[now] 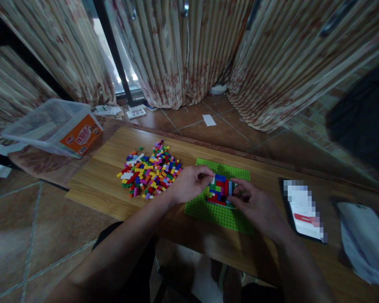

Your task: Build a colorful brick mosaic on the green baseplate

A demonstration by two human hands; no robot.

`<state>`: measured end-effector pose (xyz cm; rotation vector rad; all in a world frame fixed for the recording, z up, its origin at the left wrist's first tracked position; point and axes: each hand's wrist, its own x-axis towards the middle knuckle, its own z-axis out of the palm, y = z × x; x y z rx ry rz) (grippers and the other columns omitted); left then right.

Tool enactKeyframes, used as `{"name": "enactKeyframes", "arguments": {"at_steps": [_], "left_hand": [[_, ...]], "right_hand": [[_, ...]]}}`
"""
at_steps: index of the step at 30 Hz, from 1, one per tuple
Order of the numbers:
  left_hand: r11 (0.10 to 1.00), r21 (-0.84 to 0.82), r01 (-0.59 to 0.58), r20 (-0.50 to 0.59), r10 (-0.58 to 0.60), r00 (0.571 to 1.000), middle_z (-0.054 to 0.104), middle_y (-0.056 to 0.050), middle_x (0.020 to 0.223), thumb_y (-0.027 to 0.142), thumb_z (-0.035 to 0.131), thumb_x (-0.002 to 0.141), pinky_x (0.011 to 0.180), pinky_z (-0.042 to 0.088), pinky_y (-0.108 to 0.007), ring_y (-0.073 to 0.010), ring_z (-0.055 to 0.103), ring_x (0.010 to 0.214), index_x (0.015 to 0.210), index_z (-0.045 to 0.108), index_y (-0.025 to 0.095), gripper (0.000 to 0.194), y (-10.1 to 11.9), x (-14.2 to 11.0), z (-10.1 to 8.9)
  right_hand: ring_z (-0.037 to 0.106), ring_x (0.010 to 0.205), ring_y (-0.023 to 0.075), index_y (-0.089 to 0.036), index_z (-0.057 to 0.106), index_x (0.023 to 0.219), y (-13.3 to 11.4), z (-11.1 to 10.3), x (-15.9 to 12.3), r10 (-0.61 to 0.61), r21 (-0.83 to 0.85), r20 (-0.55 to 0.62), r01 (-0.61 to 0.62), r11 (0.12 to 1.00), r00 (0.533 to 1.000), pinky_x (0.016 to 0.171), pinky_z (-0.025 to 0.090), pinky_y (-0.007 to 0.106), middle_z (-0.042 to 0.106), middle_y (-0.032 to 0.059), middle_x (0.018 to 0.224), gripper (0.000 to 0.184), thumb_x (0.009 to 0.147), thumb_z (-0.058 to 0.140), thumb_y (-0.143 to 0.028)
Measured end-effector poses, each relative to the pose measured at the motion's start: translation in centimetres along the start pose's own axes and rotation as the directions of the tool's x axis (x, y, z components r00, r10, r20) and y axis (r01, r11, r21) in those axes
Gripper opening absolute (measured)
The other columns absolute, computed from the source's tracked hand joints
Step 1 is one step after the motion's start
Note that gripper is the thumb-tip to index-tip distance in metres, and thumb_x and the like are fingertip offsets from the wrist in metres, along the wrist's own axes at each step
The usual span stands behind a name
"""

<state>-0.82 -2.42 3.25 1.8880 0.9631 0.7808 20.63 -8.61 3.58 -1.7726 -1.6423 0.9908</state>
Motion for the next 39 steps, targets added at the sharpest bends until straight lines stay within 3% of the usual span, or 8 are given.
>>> {"name": "enactKeyframes", "arguments": {"at_steps": [5, 11, 16, 28, 39], "left_hand": [[1.000, 0.007, -0.007, 0.000, 0.007, 1.000, 0.066, -0.001, 0.077, 0.019, 0.051, 0.088, 0.068, 0.045, -0.023, -0.0122, 0.059, 0.071, 0.088, 0.067, 0.013, 0.017, 0.0, 0.0, 0.0], [0.999, 0.035, -0.026, -0.005, 0.026, 1.000, 0.067, -0.001, 0.078, 0.019, 0.050, 0.089, 0.068, 0.046, -0.023, -0.0121, 0.060, 0.072, 0.089, 0.068, 0.014, 0.018, -0.2, 0.0, -0.2], [0.998, 0.052, -0.029, -0.012, 0.030, 0.999, 0.069, -0.002, 0.081, 0.018, 0.050, 0.089, 0.069, 0.047, -0.023, -0.0126, 0.062, 0.074, 0.089, 0.068, 0.015, 0.018, -0.1, -0.1, -0.3], [0.997, 0.065, -0.042, -0.027, 0.044, 0.999, 0.069, -0.002, 0.081, 0.015, 0.051, 0.087, 0.069, 0.047, -0.023, -0.0125, 0.062, 0.073, 0.088, 0.069, 0.014, 0.018, 0.0, -0.3, -0.8], [0.995, 0.089, -0.049, -0.008, 0.050, 0.999, 0.069, -0.003, 0.082, 0.014, 0.049, 0.087, 0.069, 0.047, -0.024, -0.0128, 0.062, 0.075, 0.088, 0.067, 0.014, 0.018, 0.0, -0.3, -0.9]], "right_hand": [[0.061, 0.073, 0.0184, -0.025, 0.061, 0.122, 0.7, -0.2, 0.1, 0.000, -0.072, 0.007, 0.001, 0.997, 1.000, 0.067, 0.047, 0.034, 0.066, 0.0018, 0.088, 0.046, 0.079, 0.064, -0.041], [0.062, 0.099, 0.0252, -0.029, 0.067, 0.116, 0.9, -0.4, 0.6, -0.077, -0.165, -0.093, 0.061, 0.984, 0.993, 0.086, 0.047, 0.041, 0.065, 0.0059, 0.114, 0.045, 0.076, 0.067, -0.050], [0.061, 0.110, 0.0284, -0.030, 0.067, 0.117, 1.3, -0.4, 0.8, -0.064, -0.141, -0.074, 0.053, 0.989, 0.995, 0.091, 0.046, 0.045, 0.065, 0.0064, 0.119, 0.048, 0.075, 0.068, -0.053], [0.064, 0.105, 0.0298, -0.028, 0.064, 0.119, 1.9, -1.5, 0.4, -0.073, -0.205, -0.033, 0.064, 0.977, 0.997, 0.085, 0.050, 0.045, 0.068, 0.0072, 0.115, 0.047, 0.078, 0.066, -0.052], [0.057, 0.117, 0.0289, -0.029, 0.062, 0.117, 1.9, -1.3, 0.6, -0.160, -0.195, -0.014, 0.155, 0.969, 0.987, 0.099, 0.044, 0.048, 0.061, 0.0063, 0.126, 0.039, 0.082, 0.064, -0.046]]}}
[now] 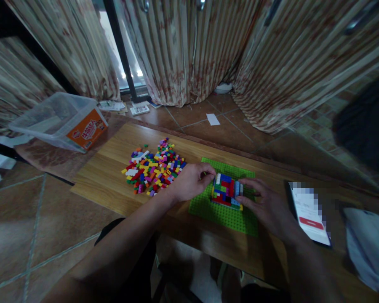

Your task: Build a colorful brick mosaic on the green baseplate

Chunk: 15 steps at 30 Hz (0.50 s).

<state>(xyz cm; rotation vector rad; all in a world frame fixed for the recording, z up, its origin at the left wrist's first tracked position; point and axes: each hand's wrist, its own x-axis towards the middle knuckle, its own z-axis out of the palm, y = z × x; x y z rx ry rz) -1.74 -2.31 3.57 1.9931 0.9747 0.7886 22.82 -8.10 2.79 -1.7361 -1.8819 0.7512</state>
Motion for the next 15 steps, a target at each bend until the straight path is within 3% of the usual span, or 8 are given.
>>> {"name": "enactKeyframes", "arguments": {"at_steps": [7, 15], "left_hand": [[1.000, 0.002, -0.003, 0.001, 0.003, 1.000, 0.069, -0.002, 0.082, 0.014, 0.049, 0.088, 0.069, 0.047, -0.023, -0.0126, 0.062, 0.076, 0.090, 0.067, 0.015, 0.019, -0.11, -0.02, 0.02], [1.000, 0.019, 0.005, 0.011, -0.005, 1.000, 0.070, -0.002, 0.082, 0.015, 0.050, 0.087, 0.068, 0.047, -0.023, -0.0130, 0.062, 0.074, 0.088, 0.069, 0.016, 0.018, -0.39, 0.10, 0.09]], "right_hand": [[0.057, 0.118, 0.0275, -0.028, 0.062, 0.116, -0.16, 0.34, 0.14, -0.010, 0.037, 0.020, 0.009, 0.999, 1.000, 0.100, 0.044, 0.046, 0.060, 0.0060, 0.127, 0.039, 0.082, 0.064, -0.047], [0.065, 0.104, 0.0278, -0.030, 0.061, 0.120, -0.59, 0.30, 0.06, 0.082, 0.043, 0.045, -0.084, 0.996, 0.996, 0.089, 0.049, 0.045, 0.067, 0.0048, 0.117, 0.044, 0.081, 0.064, -0.049]]}}
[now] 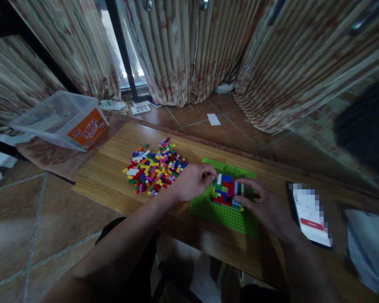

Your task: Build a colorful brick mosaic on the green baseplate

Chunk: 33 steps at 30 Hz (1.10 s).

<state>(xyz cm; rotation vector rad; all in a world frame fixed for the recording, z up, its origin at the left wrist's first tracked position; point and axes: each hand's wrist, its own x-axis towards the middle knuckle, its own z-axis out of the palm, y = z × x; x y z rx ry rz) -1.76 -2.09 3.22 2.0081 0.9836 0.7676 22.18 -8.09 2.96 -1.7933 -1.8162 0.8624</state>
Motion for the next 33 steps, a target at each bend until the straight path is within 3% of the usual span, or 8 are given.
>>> {"name": "enactKeyframes", "arguments": {"at_steps": [16, 26, 29, 33], "left_hand": [[0.999, 0.045, 0.003, 0.012, -0.004, 1.000, 0.070, -0.002, 0.085, 0.015, 0.050, 0.087, 0.070, 0.048, -0.023, -0.0133, 0.063, 0.076, 0.089, 0.068, 0.017, 0.019, 0.2, -0.1, 0.1], [0.997, 0.077, -0.013, 0.017, 0.011, 1.000, 0.070, -0.003, 0.086, 0.015, 0.050, 0.088, 0.074, 0.050, -0.026, -0.0146, 0.065, 0.077, 0.091, 0.068, 0.016, 0.018, 0.0, -0.1, 0.2], [0.987, 0.131, -0.089, 0.008, 0.089, 0.996, 0.070, -0.006, 0.100, 0.019, 0.050, 0.091, 0.085, 0.052, -0.030, -0.0172, 0.065, 0.093, 0.101, 0.067, 0.017, 0.019, 0.2, -0.1, 0.8], [0.907, 0.319, -0.275, 0.062, 0.269, 0.961, 0.057, -0.012, 0.131, 0.029, 0.052, 0.093, 0.103, 0.045, -0.041, -0.0240, 0.053, 0.122, 0.121, 0.062, 0.019, 0.031, 0.3, -0.1, 2.7]], "right_hand": [[0.064, 0.108, 0.0286, -0.033, 0.064, 0.119, -0.1, -0.3, 0.3, -0.018, -0.080, 0.006, 0.019, 0.997, 1.000, 0.088, 0.050, 0.045, 0.066, 0.0039, 0.122, 0.042, 0.080, 0.065, -0.049], [0.063, 0.109, 0.0286, -0.032, 0.066, 0.120, 0.0, 0.0, 0.1, -0.018, -0.038, -0.031, 0.016, 0.999, 0.999, 0.085, 0.051, 0.044, 0.066, 0.0050, 0.124, 0.045, 0.079, 0.066, -0.051], [0.063, 0.111, 0.0286, -0.030, 0.067, 0.118, -0.1, 0.1, 0.1, -0.003, -0.002, -0.033, 0.002, 1.000, 0.999, 0.088, 0.050, 0.045, 0.066, 0.0057, 0.124, 0.045, 0.078, 0.067, -0.051], [0.062, 0.112, 0.0288, -0.030, 0.066, 0.117, 0.0, 0.3, 0.1, 0.025, 0.041, -0.025, -0.024, 0.999, 0.999, 0.094, 0.048, 0.049, 0.066, 0.0058, 0.124, 0.045, 0.077, 0.068, -0.050]]}}
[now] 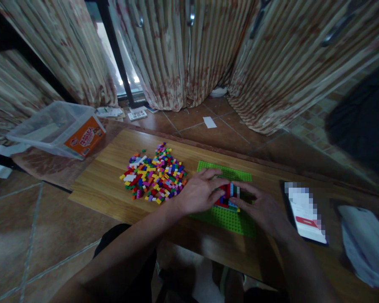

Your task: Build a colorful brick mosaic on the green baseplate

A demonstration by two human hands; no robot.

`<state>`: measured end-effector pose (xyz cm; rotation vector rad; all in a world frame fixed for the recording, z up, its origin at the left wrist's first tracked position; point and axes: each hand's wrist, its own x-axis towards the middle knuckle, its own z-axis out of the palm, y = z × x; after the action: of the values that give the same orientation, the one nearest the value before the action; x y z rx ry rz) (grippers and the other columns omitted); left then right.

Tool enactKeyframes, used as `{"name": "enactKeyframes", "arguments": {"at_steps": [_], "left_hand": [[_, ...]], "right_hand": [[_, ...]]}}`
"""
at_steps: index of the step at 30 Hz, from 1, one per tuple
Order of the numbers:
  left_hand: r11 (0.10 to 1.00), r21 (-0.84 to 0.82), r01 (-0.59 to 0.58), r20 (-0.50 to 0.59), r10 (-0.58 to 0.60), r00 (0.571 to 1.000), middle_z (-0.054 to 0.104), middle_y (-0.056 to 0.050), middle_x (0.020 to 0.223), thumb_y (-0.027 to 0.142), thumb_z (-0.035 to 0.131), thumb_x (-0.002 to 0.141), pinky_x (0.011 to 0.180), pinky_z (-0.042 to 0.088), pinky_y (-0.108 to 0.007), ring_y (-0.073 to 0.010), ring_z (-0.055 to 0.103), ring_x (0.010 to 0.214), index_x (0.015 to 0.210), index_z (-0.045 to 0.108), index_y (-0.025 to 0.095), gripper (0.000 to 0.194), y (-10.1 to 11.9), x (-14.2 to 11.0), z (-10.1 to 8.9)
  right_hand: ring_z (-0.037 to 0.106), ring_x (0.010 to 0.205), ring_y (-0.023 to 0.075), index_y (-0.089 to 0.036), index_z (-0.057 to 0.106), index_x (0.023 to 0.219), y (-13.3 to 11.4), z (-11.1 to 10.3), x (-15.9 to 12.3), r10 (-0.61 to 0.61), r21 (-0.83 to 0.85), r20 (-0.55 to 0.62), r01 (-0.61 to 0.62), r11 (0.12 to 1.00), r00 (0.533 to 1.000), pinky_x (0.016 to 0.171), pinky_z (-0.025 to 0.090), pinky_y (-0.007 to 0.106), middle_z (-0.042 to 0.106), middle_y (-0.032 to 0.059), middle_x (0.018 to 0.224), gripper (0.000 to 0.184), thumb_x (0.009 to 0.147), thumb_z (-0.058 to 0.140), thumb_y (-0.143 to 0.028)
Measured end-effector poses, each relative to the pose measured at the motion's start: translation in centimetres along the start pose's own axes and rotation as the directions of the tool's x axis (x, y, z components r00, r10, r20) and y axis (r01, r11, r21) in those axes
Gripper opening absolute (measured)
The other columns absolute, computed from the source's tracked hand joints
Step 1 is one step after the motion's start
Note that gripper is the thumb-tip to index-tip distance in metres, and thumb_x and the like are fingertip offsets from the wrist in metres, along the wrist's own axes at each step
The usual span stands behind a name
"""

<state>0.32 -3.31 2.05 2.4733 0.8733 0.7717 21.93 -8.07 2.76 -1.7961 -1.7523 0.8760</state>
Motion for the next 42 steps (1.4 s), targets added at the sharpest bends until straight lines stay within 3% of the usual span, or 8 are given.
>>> {"name": "enactKeyframes", "arguments": {"at_steps": [4, 9, 13, 22, 30, 37, 42], "left_hand": [[0.983, 0.176, -0.052, 0.073, 0.040, 0.997, 0.052, -0.012, 0.136, 0.037, 0.052, 0.093, 0.102, 0.044, -0.047, -0.0293, 0.050, 0.122, 0.124, 0.061, 0.023, 0.035, 0.6, 0.0, 1.4], [0.964, 0.263, -0.031, 0.100, 0.005, 0.995, 0.052, -0.010, 0.137, 0.039, 0.049, 0.095, 0.102, 0.041, -0.053, -0.0299, 0.048, 0.124, 0.126, 0.059, 0.026, 0.035, 1.1, 0.0, 1.4], [0.953, 0.303, -0.008, 0.120, -0.030, 0.992, 0.051, -0.009, 0.139, 0.039, 0.047, 0.096, 0.104, 0.037, -0.058, -0.0294, 0.044, 0.129, 0.128, 0.057, 0.026, 0.036, 1.5, 0.0, 1.4], [0.917, 0.399, 0.017, 0.116, -0.069, 0.991, 0.053, -0.008, 0.139, 0.034, 0.043, 0.098, 0.109, 0.030, -0.064, -0.0292, 0.043, 0.130, 0.125, 0.059, 0.026, 0.033, 2.8, 0.2, 1.4], [0.935, 0.353, 0.036, 0.132, -0.088, 0.987, 0.051, -0.010, 0.143, 0.032, 0.044, 0.097, 0.108, 0.027, -0.070, -0.0314, 0.044, 0.130, 0.125, 0.059, 0.024, 0.033, 2.8, 0.1, 1.6], [0.970, 0.239, 0.035, 0.079, -0.055, 0.995, 0.045, -0.009, 0.149, 0.040, 0.044, 0.097, 0.110, 0.028, -0.065, -0.0291, 0.040, 0.135, 0.134, 0.053, 0.027, 0.041, 1.9, -0.6, 1.1], [0.967, 0.218, 0.135, -0.039, -0.129, 0.991, 0.056, -0.009, 0.139, 0.034, 0.047, 0.094, 0.106, 0.038, -0.053, -0.0271, 0.051, 0.125, 0.126, 0.061, 0.022, 0.036, 0.0, -0.5, -1.8]], "right_hand": [[0.063, 0.112, 0.0278, -0.030, 0.065, 0.119, 0.3, 0.2, -0.1, -0.040, 0.047, -0.009, 0.040, 0.998, 0.999, 0.097, 0.047, 0.049, 0.066, 0.0056, 0.124, 0.044, 0.078, 0.068, -0.048], [0.064, 0.110, 0.0270, -0.028, 0.064, 0.120, 0.3, 0.3, 0.0, -0.022, 0.083, 0.004, 0.021, 0.996, 1.000, 0.096, 0.048, 0.047, 0.066, 0.0062, 0.124, 0.047, 0.077, 0.069, -0.047], [0.066, 0.105, 0.0276, -0.027, 0.063, 0.121, 0.2, 0.1, 0.1, 0.035, 0.079, 0.017, -0.036, 0.996, 0.999, 0.092, 0.050, 0.046, 0.069, 0.0062, 0.119, 0.051, 0.075, 0.070, -0.046], [0.065, 0.106, 0.0273, -0.027, 0.061, 0.125, 0.3, 0.2, 0.0, -0.012, 0.085, 0.024, 0.010, 0.996, 1.000, 0.091, 0.051, 0.045, 0.065, 0.0071, 0.125, 0.054, 0.073, 0.071, -0.039], [0.066, 0.105, 0.0281, -0.025, 0.057, 0.130, -0.1, 0.0, -0.1, 0.011, 0.046, 0.058, -0.014, 0.999, 0.998, 0.090, 0.051, 0.046, 0.069, 0.0087, 0.119, 0.059, 0.074, 0.069, -0.041], [0.068, 0.103, 0.0310, -0.026, 0.055, 0.132, 0.0, -0.2, -0.2, 0.049, -0.035, 0.053, -0.047, 0.998, 0.997, 0.090, 0.051, 0.049, 0.071, 0.0088, 0.114, 0.063, 0.074, 0.067, -0.049], [0.068, 0.101, 0.0322, -0.028, 0.054, 0.133, 0.7, -0.1, 0.0, 0.082, -0.077, 0.059, -0.077, 0.994, 0.995, 0.090, 0.051, 0.050, 0.072, 0.0090, 0.113, 0.065, 0.075, 0.066, -0.056]]}}
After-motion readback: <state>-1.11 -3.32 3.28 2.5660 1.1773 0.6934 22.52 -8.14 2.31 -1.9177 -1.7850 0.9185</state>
